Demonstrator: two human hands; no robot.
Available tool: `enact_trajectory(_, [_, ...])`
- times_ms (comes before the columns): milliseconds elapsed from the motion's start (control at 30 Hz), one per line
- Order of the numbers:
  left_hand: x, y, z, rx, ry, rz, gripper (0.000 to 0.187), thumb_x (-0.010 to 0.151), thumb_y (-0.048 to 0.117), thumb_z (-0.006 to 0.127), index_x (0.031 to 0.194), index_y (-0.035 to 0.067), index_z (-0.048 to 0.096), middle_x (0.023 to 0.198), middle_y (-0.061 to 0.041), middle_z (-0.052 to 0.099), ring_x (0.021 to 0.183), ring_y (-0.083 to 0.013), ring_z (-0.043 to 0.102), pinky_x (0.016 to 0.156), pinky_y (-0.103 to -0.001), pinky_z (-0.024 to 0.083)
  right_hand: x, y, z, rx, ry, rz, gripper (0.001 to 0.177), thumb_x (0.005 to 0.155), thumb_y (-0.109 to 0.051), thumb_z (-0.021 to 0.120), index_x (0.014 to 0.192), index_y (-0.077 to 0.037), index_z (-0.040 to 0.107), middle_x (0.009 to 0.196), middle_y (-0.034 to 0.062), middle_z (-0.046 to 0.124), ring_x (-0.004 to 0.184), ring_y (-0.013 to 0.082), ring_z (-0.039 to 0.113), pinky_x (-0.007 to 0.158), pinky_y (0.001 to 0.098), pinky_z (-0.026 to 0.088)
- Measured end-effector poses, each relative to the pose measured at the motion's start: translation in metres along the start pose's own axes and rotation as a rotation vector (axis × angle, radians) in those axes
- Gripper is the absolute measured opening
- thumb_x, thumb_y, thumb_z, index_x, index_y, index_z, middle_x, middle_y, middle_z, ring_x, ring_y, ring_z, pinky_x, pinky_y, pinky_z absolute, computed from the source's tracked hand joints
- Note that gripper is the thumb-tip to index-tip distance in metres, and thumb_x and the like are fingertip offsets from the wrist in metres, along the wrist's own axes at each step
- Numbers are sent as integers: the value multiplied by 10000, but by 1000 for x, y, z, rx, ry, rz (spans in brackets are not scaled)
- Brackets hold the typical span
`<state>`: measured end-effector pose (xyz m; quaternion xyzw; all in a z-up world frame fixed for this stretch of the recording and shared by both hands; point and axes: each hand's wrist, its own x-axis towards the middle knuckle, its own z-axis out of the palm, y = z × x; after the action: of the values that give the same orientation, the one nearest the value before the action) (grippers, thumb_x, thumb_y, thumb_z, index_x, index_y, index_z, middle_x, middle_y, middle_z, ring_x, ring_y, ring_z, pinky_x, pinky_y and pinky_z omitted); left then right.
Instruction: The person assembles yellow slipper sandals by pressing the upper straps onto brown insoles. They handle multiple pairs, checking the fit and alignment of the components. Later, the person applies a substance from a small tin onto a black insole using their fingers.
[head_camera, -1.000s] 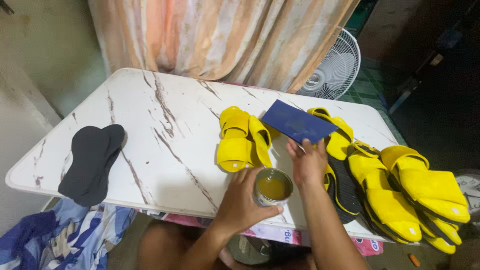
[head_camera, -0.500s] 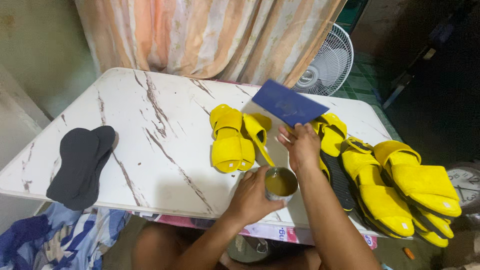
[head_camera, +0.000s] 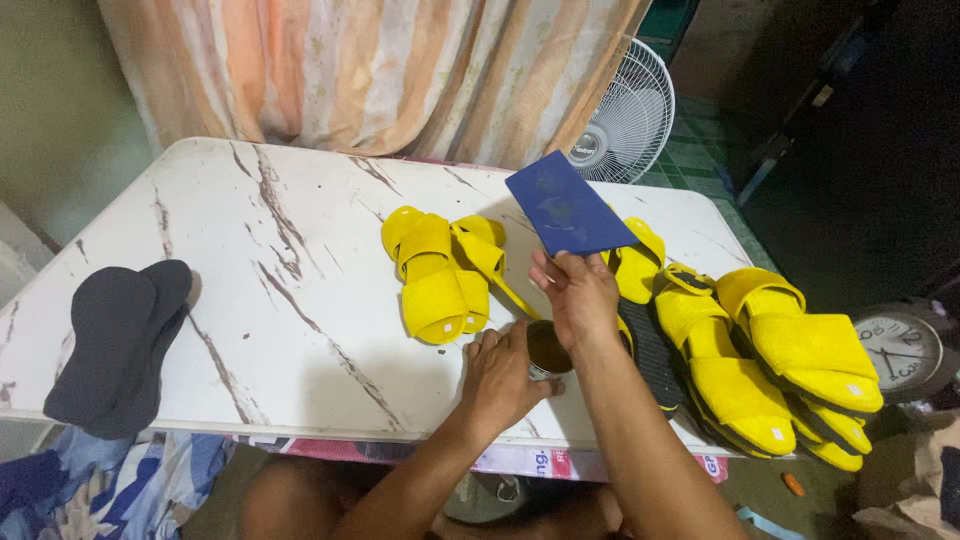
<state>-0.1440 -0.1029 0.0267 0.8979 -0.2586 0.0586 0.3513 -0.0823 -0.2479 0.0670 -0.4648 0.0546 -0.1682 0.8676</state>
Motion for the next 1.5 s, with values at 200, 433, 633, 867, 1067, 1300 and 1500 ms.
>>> enact_trajectory(200, [5, -7, -3, 27, -27, -40, 861, 656, 452, 895, 1308, 46, 506, 1234, -136, 658, 1143, -347, 542, 970, -504, 360, -2, 16, 4, -20, 9, 10, 328, 927, -19, 579, 1241, -117, 579, 1111, 52, 667, 1000, 255, 684, 852, 385, 554])
enact_trajectory(433, [7, -21, 2, 78, -6, -27, 772, 724, 461, 845, 1318, 95, 515, 1171, -101, 688, 1133, -335, 553, 1019, -503, 344, -16, 30, 29, -43, -22, -5, 379, 931, -15, 569, 1303, -87, 562, 1135, 78, 686, 991, 236, 698, 854, 378, 576])
enact_trajectory(633, [6, -56, 36, 163, 193, 197, 617, 851, 385, 806, 1353, 140, 544, 1278, -125, 675, 1229, -345, 539, 1058, -514, 338, -32, 39, 64, 51, -29, 8, 419, 932, 11, 555, 1345, -49, 522, 1153, 113, 669, 993, 281, 710, 836, 394, 602])
enact_trajectory(867, [10, -62, 50, -170, 159, 162, 1092, 723, 447, 941, 1481, -63, 342, 1435, -346, 445, 1356, -475, 373, 1091, -542, 277, -60, 95, 118, 82, -135, 196, 399, 934, -5, 542, 1330, -48, 512, 1233, 123, 653, 1041, 283, 711, 865, 437, 627])
enact_trajectory(1067, [-1, -22, -1, -44, 46, -13, 942, 671, 458, 892, 1409, 61, 460, 1386, -129, 606, 1228, -347, 506, 1071, -504, 304, -82, 194, 180, 191, -157, 535, 433, 966, -70, 584, 1367, 18, 446, 1230, 187, 572, 1115, 361, 672, 937, 513, 573])
enact_trajectory(1300, [-2, -13, -15, -48, 41, -32, 956, 659, 475, 904, 1378, 28, 459, 1322, -182, 604, 1210, -358, 519, 1068, -510, 291, -148, 179, 190, 2, -547, 1017, 660, 1023, -329, 627, 1505, 60, 400, 1426, 271, 518, 1225, 390, 598, 1017, 492, 536])
enact_trajectory(1500, [-2, -24, -1, -57, 35, -26, 886, 679, 476, 881, 1338, 35, 485, 1289, -170, 615, 1184, -352, 532, 1053, -507, 315, -164, 102, 128, -61, -930, 624, 627, 994, -197, 654, 1524, 35, 412, 1406, 267, 561, 1191, 342, 631, 1039, 442, 537])
